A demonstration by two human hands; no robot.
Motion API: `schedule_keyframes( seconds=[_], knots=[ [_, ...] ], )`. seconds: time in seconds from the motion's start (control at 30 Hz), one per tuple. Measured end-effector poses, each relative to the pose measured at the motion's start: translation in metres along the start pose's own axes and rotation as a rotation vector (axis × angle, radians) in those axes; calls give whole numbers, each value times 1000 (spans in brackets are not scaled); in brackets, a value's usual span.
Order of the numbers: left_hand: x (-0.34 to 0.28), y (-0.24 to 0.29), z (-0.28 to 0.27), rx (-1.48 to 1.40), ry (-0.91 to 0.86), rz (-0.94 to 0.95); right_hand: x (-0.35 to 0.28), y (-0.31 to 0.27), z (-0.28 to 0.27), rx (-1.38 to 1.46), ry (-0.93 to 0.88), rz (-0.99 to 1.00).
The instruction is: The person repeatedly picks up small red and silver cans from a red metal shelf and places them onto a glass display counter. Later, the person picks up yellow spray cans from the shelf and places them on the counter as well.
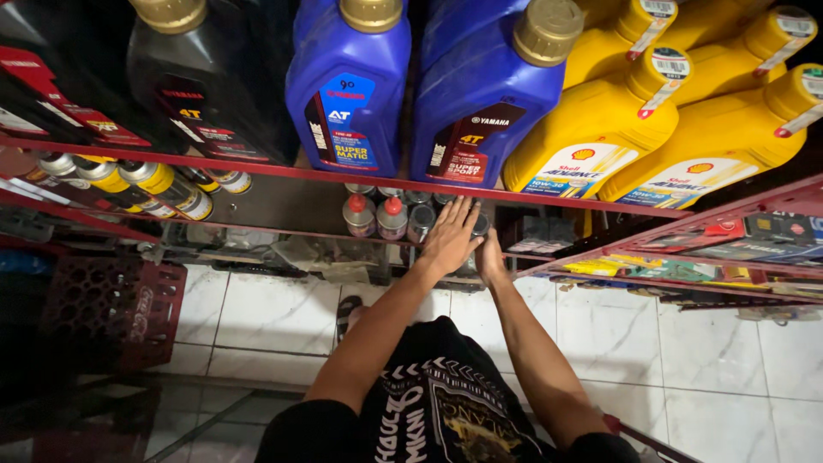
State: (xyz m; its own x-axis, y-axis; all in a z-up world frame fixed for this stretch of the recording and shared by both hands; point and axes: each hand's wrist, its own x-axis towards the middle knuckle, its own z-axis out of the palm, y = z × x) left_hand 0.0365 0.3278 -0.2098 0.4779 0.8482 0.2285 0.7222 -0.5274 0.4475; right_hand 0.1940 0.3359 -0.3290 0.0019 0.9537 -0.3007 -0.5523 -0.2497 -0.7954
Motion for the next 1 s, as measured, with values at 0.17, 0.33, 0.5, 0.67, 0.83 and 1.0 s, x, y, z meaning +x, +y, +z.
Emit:
schedule_keyframes(
  seconds=[0.17, 0.33, 0.5, 0.67, 0.83, 1.0],
  knots=[
    [-1, 1, 2, 66, 14, 4, -4, 4, -5, -68, 30, 42],
    [5, 4, -2, 100, 2, -18, 0, -1, -1, -7, 49, 119],
    [-1, 10, -13, -37, 82, 0, 6, -47, 21, -137, 132, 168],
    [-35, 10, -37, -186, 321, -60, 17, -89, 64, -838, 189, -209],
    [-85, -19, -38, -166, 719, -349, -2, -83, 85, -1405, 107, -861],
    [-117, -112, -12, -526, 855, -670, -4, -77, 93, -1512, 144, -477]
  ],
)
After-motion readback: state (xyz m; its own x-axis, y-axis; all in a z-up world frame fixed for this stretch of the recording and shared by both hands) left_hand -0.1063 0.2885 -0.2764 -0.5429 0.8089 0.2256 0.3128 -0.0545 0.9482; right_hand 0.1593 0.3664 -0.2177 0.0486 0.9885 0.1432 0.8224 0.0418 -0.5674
